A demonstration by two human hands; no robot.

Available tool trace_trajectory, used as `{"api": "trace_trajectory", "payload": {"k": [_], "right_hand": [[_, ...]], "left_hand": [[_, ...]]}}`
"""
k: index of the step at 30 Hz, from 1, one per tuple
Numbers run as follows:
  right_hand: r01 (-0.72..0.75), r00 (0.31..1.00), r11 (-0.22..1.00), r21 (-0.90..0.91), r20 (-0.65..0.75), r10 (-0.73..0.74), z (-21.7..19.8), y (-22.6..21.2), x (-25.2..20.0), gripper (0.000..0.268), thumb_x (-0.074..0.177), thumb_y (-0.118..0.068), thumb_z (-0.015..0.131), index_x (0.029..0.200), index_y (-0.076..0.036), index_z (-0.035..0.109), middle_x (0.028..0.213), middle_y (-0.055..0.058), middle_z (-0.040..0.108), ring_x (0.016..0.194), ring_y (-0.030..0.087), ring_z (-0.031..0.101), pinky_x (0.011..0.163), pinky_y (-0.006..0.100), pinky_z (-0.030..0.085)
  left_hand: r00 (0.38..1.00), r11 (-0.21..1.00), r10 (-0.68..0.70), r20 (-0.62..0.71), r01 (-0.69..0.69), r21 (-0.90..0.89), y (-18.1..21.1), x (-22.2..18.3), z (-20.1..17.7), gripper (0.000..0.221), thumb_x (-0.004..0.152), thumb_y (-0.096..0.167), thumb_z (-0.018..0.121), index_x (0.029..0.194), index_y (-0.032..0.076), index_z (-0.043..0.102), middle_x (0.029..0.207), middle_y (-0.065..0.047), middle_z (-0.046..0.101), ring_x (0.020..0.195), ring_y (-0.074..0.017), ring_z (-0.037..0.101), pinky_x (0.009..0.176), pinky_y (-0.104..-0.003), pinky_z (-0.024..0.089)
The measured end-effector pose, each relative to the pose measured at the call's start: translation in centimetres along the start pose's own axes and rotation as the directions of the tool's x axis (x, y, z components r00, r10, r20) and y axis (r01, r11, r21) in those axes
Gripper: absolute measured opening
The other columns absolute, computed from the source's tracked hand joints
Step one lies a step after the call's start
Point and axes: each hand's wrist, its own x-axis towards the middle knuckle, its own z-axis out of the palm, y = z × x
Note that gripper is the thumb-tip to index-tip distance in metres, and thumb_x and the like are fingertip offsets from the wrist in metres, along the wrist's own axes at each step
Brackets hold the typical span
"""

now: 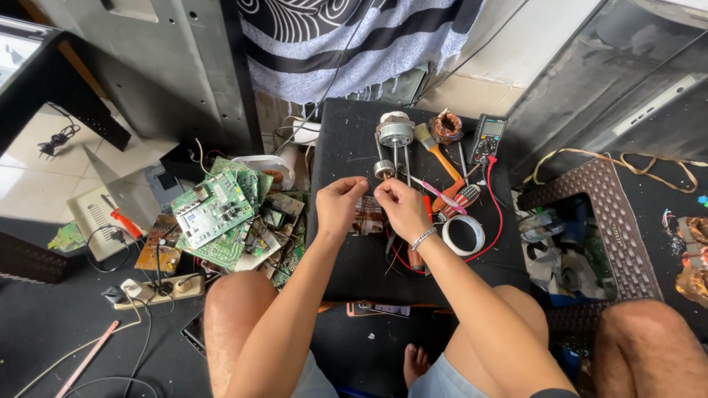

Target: Inspecting and repairing an electric motor assembly, including stripping magnet wire insulation with a lighter and testing with a multimeter.

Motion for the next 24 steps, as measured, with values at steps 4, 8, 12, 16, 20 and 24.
{"api": "trace_trajectory", "payload": {"k": [4,8,12,16,20,24], "right_hand": [[-0.041,0.999,0.999,0.021,0.006,0.041,0.6,0.1,0.3,0.01,0.093,-0.023,0.066,0.093,-0.018,0.075,0.066,0.003,0.067,0.069,0.018,0.063,0.068,0.035,0.053],[-0.074,0.997,0.997,0.027,0.012,0.073,1.0,0.5,0.4,0.011,0.093,-0.025,0.066,0.093,-0.019,0.075,0.069,0.006,0.07,0.073,0.021,0.066,0.071,0.038,0.054],[-0.086,0.996,0.996,0.012,0.023,0.085,1.0,0.2,0.2,0.011,0.093,-0.026,0.066,0.094,-0.019,0.074,0.07,0.007,0.072,0.077,0.024,0.07,0.073,0.039,0.055],[-0.122,0.992,0.991,0.046,0.024,0.121,1.2,0.6,0.4,0.012,0.093,-0.027,0.065,0.093,-0.02,0.074,0.071,0.004,0.073,0.077,0.021,0.069,0.075,0.037,0.055],[-0.1,0.995,0.992,0.071,0.018,0.099,1.6,1.1,0.4,0.013,0.093,-0.024,0.063,0.092,-0.019,0.075,0.07,0.004,0.073,0.074,0.019,0.069,0.072,0.035,0.055],[-0.078,0.997,0.995,0.057,0.021,0.077,1.5,0.4,0.3,0.014,0.089,-0.02,0.062,0.091,-0.018,0.076,0.067,0.005,0.072,0.074,0.022,0.07,0.072,0.037,0.055]], "left_hand": [[1.0,1.0,0.0,0.016,0.0,-0.011,0.0,0.0,-0.1,0.018,0.089,0.024,0.078,0.103,0.015,0.084,0.089,-0.007,0.08,0.092,-0.0181,0.073,0.076,-0.033,0.056],[1.0,1.0,-0.006,0.022,0.007,-0.022,0.2,-0.2,-0.3,0.02,0.088,0.024,0.078,0.105,0.014,0.084,0.089,-0.009,0.079,0.091,-0.0166,0.07,0.076,-0.034,0.056],[1.0,1.0,-0.009,0.014,0.009,-0.023,0.5,-0.5,-0.2,0.02,0.087,0.023,0.079,0.104,0.013,0.084,0.086,-0.009,0.078,0.088,-0.0148,0.068,0.073,-0.032,0.054],[1.0,0.999,0.005,0.013,-0.005,-0.035,0.4,-0.3,-0.2,0.019,0.089,0.023,0.078,0.104,0.013,0.084,0.085,-0.009,0.078,0.086,-0.0145,0.067,0.073,-0.032,0.054],[1.0,1.0,0.014,0.002,-0.014,-0.023,0.2,-0.2,0.0,0.019,0.088,0.023,0.078,0.102,0.012,0.084,0.085,-0.009,0.077,0.086,-0.014,0.065,0.072,-0.032,0.053],[1.0,0.999,0.003,-0.009,-0.003,-0.039,-0.4,0.0,0.2,0.017,0.087,0.024,0.077,0.099,0.013,0.084,0.079,-0.007,0.075,0.08,-0.0127,0.063,0.07,-0.031,0.05]]}}
